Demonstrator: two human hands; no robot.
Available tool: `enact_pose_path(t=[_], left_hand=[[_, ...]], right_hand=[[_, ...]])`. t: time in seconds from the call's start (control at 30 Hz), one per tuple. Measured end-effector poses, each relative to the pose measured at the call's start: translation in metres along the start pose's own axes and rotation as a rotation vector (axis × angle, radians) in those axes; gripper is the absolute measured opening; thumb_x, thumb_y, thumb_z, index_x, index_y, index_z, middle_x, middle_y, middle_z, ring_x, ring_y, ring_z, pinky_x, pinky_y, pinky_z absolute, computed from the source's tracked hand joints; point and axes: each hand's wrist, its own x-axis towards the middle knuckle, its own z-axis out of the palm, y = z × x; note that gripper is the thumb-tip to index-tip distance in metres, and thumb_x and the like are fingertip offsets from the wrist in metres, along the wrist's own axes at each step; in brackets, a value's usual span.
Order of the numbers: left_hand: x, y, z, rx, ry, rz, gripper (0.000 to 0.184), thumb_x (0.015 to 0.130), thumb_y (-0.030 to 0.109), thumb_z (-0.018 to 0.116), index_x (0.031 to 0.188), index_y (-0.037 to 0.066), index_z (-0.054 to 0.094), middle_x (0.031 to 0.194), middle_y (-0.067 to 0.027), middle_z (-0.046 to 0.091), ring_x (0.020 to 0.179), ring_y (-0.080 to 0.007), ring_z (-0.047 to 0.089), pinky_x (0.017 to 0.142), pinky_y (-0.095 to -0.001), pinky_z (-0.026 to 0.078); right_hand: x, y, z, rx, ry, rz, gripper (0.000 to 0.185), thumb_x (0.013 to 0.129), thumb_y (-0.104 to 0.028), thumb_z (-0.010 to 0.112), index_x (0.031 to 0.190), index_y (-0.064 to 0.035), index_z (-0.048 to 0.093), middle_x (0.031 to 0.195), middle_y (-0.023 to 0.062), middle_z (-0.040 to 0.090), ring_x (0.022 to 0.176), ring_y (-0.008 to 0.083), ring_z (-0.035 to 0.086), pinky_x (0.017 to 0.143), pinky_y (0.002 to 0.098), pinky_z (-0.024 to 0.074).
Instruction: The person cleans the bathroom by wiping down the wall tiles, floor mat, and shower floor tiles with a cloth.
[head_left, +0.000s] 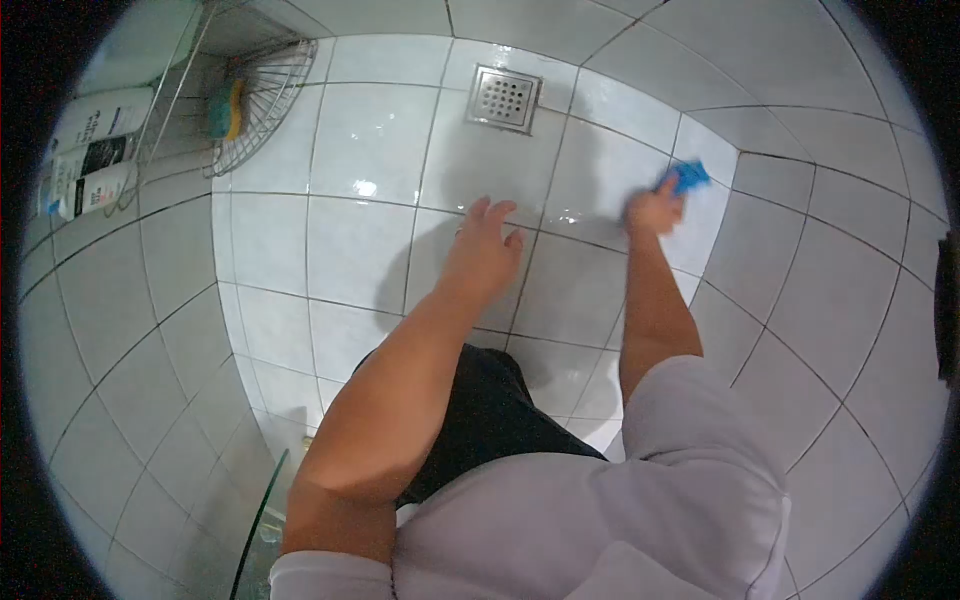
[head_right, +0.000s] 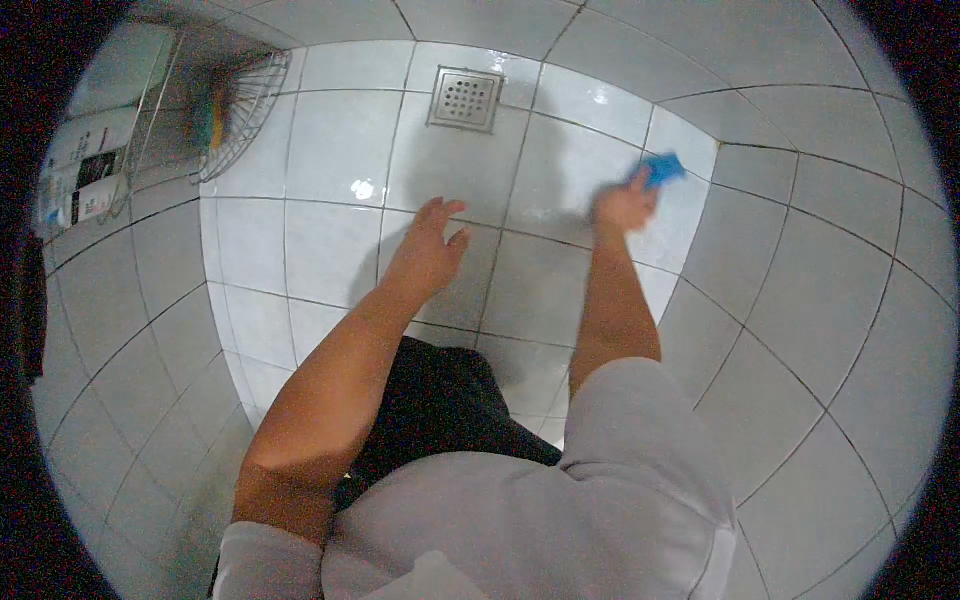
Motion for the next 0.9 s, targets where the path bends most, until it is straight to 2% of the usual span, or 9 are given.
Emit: enact_pose_path(t=[0.2, 0.3, 0.37, 0.43, 0.53, 0.63, 0.67, 0.73, 0.9], left_hand=[[0.002, -0.006, -0.003, 0.123, -0.007, -0.048, 0.047, 0.081, 0.023, 0.051, 0.124, 0.008, 0.038, 0.132, -0.0241, 0.025, 0.117, -0.0428, 0.032, 0.097, -0.0438, 0.031], [0.001, -0.008, -0.003, 0.188, 0.006, -0.056, 0.05, 0.081, 0.023, 0.05, 0.125, 0.007, 0.036, 0.133, -0.0246, 0.023, 0.119, -0.0424, 0.029, 0.098, -0.0427, 0.029], [0.003, -0.011, -0.002, 0.203, 0.001, -0.058, 0.051, 0.081, 0.024, 0.05, 0.126, 0.007, 0.035, 0.133, -0.0251, 0.022, 0.119, -0.0424, 0.028, 0.098, -0.0427, 0.029], [0.003, -0.014, -0.004, 0.216, -0.006, -0.067, 0.052, 0.081, 0.024, 0.049, 0.127, 0.007, 0.034, 0.134, -0.0255, 0.021, 0.12, -0.0425, 0.027, 0.098, -0.0427, 0.029], [0.002, -0.015, -0.008, 0.205, -0.037, -0.095, 0.053, 0.081, 0.026, 0.048, 0.129, 0.009, 0.031, 0.135, -0.0241, 0.02, 0.121, -0.042, 0.026, 0.099, -0.0431, 0.029], [0.002, -0.019, -0.009, 0.216, -0.074, -0.136, 0.053, 0.082, 0.026, 0.047, 0.13, 0.012, 0.029, 0.135, -0.0223, 0.019, 0.121, -0.0416, 0.027, 0.098, -0.0437, 0.03], [0.001, -0.018, -0.01, 0.218, -0.091, -0.145, 0.052, 0.082, 0.026, 0.047, 0.13, 0.013, 0.03, 0.136, -0.0216, 0.02, 0.121, -0.0413, 0.027, 0.098, -0.0437, 0.03], [0.002, -0.016, -0.01, 0.22, -0.104, -0.156, 0.051, 0.083, 0.026, 0.046, 0.129, 0.014, 0.031, 0.136, -0.0209, 0.02, 0.121, -0.0411, 0.027, 0.097, -0.0437, 0.031], [-0.001, -0.018, -0.009, 0.2, -0.126, -0.138, 0.048, 0.083, 0.027, 0.046, 0.127, 0.013, 0.035, 0.135, -0.021, 0.021, 0.121, -0.0397, 0.028, 0.097, -0.0433, 0.032]], right_hand=[[-0.061, -0.131, 0.03, 0.234, 0.128, -0.428, 0.054, 0.073, -0.013, 0.054, 0.124, -0.0229, 0.042, 0.125, 0.0177, 0.035, 0.103, 0.0386, 0.042, 0.086, 0.0432, 0.0377], [-0.06, -0.152, 0.007, 0.519, -0.144, -0.417, 0.05, 0.075, -0.008, 0.052, 0.124, -0.0173, 0.043, 0.126, 0.0157, 0.034, 0.104, 0.0343, 0.042, 0.09, 0.0385, 0.0357], [-0.047, -0.136, -0.033, 1.054, -0.542, -0.321, 0.056, 0.077, -0.004, 0.052, 0.129, -0.0151, 0.035, 0.121, 0.0134, 0.042, 0.101, 0.0242, 0.049, 0.086, 0.0314, 0.0391], [-0.034, -0.095, -0.067, 1.377, -0.518, -0.408, 0.054, 0.078, -0.001, 0.051, 0.128, -0.0114, 0.035, 0.115, 0.0099, 0.047, 0.099, 0.0194, 0.049, 0.085, 0.0294, 0.0394], [-0.014, -0.021, -0.106, 1.184, -0.4, -0.259, 0.058, 0.075, -0.003, 0.054, 0.129, -0.009, 0.034, 0.114, 0.0116, 0.048, 0.099, 0.0208, 0.049, 0.086, 0.0297, 0.04], [0.06, 0.071, -0.031, 0.647, -0.36, -0.141, 0.064, 0.074, -0.022, 0.059, 0.131, -0.0101, 0.031, 0.126, 0.0185, 0.035, 0.109, 0.0276, 0.043, 0.091, 0.0371, 0.0358], [0.056, 0.058, -0.028, 0.65, -0.364, -0.147, 0.064, 0.074, -0.022, 0.059, 0.131, -0.0101, 0.031, 0.126, 0.0185, 0.035, 0.109, 0.0276, 0.043, 0.091, 0.0371, 0.0358], [0.038, 0.017, -0.022, 0.01, -0.09, -0.076, 0.062, 0.076, -0.034, 0.053, 0.13, -0.0109, 0.033, 0.131, 0.0223, 0.024, 0.116, 0.0346, 0.035, 0.095, 0.0455, 0.0298], [0.014, -0.129, 0.006, 0.135, -0.088, -0.355, 0.049, 0.076, -0.026, 0.052, 0.123, -0.03, 0.04, 0.133, 0.0109, 0.028, 0.123, 0.033, 0.023, 0.091, 0.0594, 0.0245]])
